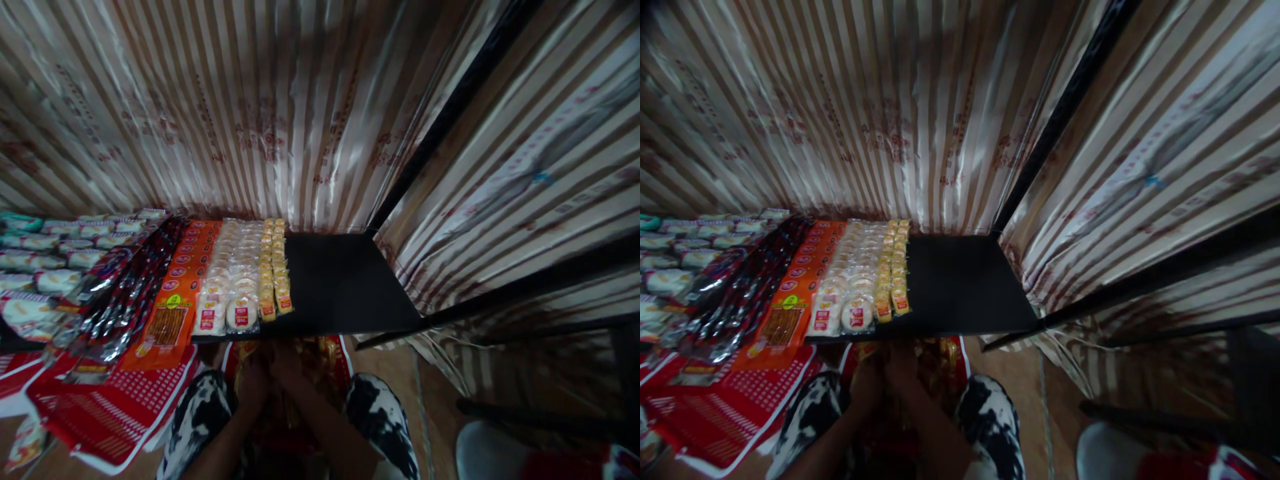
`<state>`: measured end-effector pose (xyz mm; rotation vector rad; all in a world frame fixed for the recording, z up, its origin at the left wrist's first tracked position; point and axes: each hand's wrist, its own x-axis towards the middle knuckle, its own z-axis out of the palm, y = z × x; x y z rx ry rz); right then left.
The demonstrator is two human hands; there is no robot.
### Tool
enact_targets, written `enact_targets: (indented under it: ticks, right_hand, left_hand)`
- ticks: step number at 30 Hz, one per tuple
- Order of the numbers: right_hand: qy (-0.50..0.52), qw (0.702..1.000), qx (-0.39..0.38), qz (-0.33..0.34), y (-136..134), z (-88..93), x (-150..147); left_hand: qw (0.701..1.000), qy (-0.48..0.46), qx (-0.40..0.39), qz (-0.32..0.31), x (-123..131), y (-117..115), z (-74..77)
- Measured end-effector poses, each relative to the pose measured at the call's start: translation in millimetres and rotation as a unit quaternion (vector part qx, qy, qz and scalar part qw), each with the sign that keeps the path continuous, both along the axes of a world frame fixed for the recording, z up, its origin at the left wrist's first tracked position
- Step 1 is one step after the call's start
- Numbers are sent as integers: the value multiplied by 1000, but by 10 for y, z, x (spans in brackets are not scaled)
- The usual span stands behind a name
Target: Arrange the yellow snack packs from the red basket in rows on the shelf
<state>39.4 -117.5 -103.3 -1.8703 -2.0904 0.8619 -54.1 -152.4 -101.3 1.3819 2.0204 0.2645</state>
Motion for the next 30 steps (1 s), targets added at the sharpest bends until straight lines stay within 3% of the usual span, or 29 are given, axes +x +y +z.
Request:
enact_targets:
  ticks: [4, 9, 13, 18, 24, 30]
  right_hand:
    - [-32, 999, -31, -14, 50, -114, -70]
    - [-8, 999, -20, -46, 10, -268, -105]
    - [18, 998, -19, -54, -38, -170, -172]
    - [116, 992, 45, -28, -216, 70, -167]
    - [191, 973, 133, -7, -466, 257, 84]
    - [271, 941, 149, -135, -441, 639, 542]
  left_hand:
    - [999, 39, 19, -16, 24, -23, -59]
    - [999, 28, 27, -18, -37, -84, -244]
    - [999, 19, 43, 3, -90, -106, -239]
    - [995, -23, 87, 48, -104, -204, -89]
    - [977, -121, 161, 77, -4, -378, 88]
    - [956, -215, 193, 59, 312, -245, 655]
